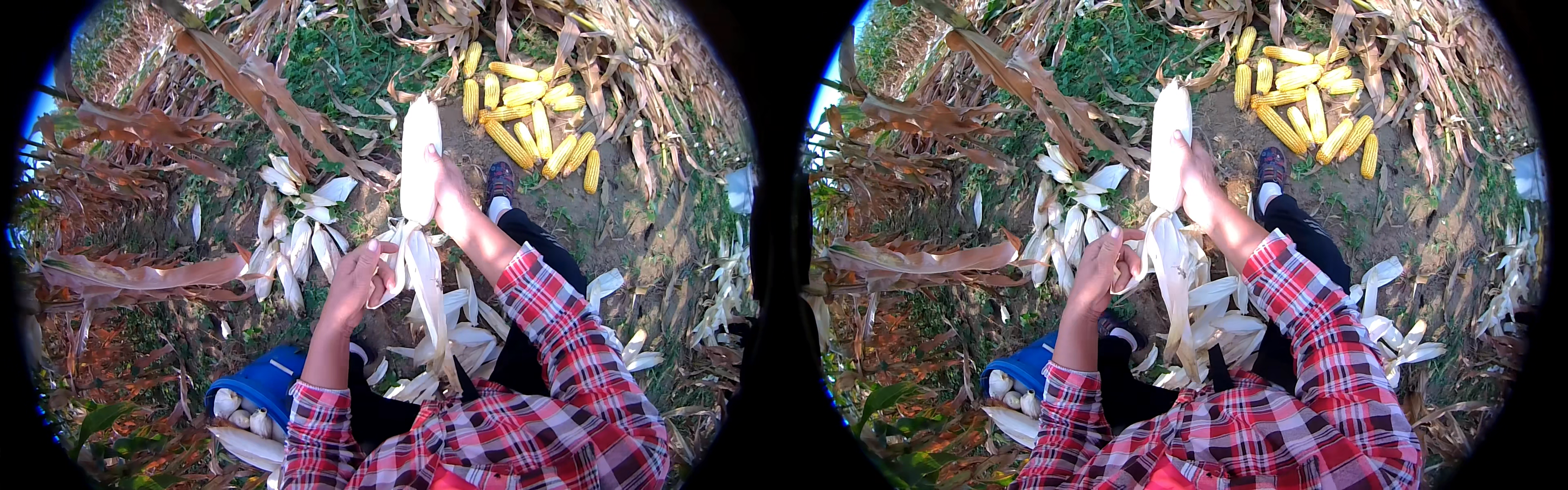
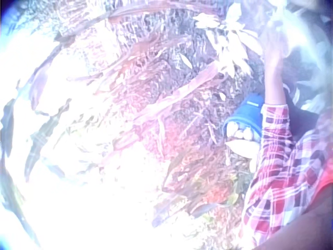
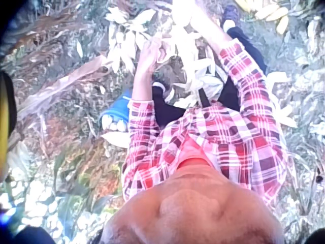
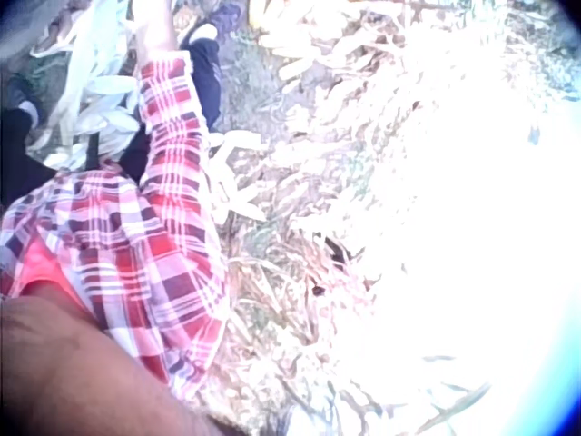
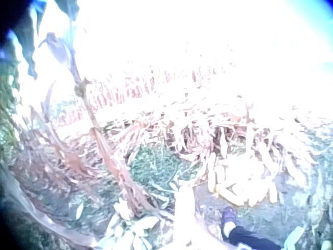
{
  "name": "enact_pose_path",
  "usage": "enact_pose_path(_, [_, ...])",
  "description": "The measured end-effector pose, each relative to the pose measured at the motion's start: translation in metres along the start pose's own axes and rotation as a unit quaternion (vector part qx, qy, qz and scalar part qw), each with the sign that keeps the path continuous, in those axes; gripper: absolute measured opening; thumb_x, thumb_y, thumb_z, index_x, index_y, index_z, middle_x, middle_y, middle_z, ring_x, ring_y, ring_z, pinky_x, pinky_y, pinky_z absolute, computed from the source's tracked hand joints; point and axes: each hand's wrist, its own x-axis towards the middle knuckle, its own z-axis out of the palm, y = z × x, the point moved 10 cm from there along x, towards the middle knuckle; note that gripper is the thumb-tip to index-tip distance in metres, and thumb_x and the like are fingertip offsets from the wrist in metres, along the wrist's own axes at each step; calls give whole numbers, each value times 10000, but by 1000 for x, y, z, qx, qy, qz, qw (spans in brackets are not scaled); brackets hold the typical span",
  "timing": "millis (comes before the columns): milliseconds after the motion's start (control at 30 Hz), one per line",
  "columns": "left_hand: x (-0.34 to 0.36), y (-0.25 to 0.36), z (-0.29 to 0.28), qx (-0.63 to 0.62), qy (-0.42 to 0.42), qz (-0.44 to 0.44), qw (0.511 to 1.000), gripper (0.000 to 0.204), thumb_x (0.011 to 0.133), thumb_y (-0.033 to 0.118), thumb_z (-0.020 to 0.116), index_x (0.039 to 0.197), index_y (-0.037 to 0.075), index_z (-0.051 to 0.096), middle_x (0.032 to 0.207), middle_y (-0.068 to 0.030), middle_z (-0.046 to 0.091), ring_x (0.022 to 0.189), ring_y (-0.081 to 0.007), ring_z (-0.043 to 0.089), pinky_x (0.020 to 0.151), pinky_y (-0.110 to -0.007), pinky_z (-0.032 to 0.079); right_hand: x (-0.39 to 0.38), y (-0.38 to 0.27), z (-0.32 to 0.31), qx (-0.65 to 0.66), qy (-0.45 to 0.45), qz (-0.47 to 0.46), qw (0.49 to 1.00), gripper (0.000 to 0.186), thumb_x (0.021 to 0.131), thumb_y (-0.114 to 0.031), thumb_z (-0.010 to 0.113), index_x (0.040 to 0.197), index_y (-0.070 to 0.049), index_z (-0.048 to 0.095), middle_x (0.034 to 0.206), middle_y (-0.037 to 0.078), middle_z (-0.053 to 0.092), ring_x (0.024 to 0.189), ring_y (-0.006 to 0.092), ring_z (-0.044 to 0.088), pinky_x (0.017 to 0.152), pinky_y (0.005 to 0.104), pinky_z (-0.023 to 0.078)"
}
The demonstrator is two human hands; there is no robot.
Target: The person sits on the ground in a cornfield and shucks corn cobs by hand. They remove husks from each cob, place the shucked corn into a pile on the ground, and discard the husks nearby.
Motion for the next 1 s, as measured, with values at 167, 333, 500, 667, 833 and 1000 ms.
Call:
enact_pose_path(167, [19, -9, -13, 64, 100, 62, 991, 694, 903, 469, 535, 1337, -43, 357, 1161, -150, 506, 933, -171, 514, 717, -281, 481, -28, 16, 38, -109, -139, -47, 983, 513, 955, -399, 470, 1252, 18, 484, 1056, 85, 589, 963, 140, 532, 876, 285, 413])
enact_pose_path(333, [27, -16, 3, -103, 87, 57, 989, 678, 902, 464, 546, 1376, 54, 290, 1315, -137, 409, 1159, -249, 480, 860, -419, 496, -50, 19, 52, -294, -150, -149, 932, 353, 933, -278, 497, 1033, 49, 581, 793, 133, 629, 751, 192, 590, 721, 323, 447])
enact_pose_path(500, [32, -30, -6, -254, 92, 19, 963, 751, 856, 524, 580, 1390, 91, 281, 1345, -106, 399, 1195, -279, 455, 964, -505, 410, -58, 17, 53, -276, -143, -196, 930, 317, 934, -242, 510, 833, 50, 578, 625, 108, 550, 603, 137, 502, 587, 329, 410])
enact_pose_path(667, [44, -32, -25, -339, 119, 47, 932, 657, 865, 446, 602, 1361, 93, 353, 1339, -106, 449, 1238, -293, 437, 1027, -528, 342, -68, 17, 54, -127, -171, -123, 969, 289, 937, -243, 530, 832, 17, 602, 669, -26, 518, 644, 47, 426, 578, 244, 386])
enact_pose_path(833, [47, -53, -81, -485, 230, 30, 843, 558, 885, 413, 543, 1332, 110, 402, 1302, -90, 495, 1206, -295, 473, 1014, -513, 374, -80, -28, 71, 81, -254, -43, 963, 297, 951, -225, 532, 1097, 28, 587, 985, 52, 630, 909, 125, 589, 848, 287, 459])
enact_pose_path(1000, [42, -59, -88, -498, 252, 5, 830, 514, 919, 420, 491, 1321, 110, 410, 1285, -112, 501, 1185, -301, 490, 1002, -525, 389, -78, -22, 84, -145, -381, -80, 910, 529, 868, -101, 600, 1331, 37, 385, 1269, 173, 528, 1182, 229, 511, 992, 341, 411])
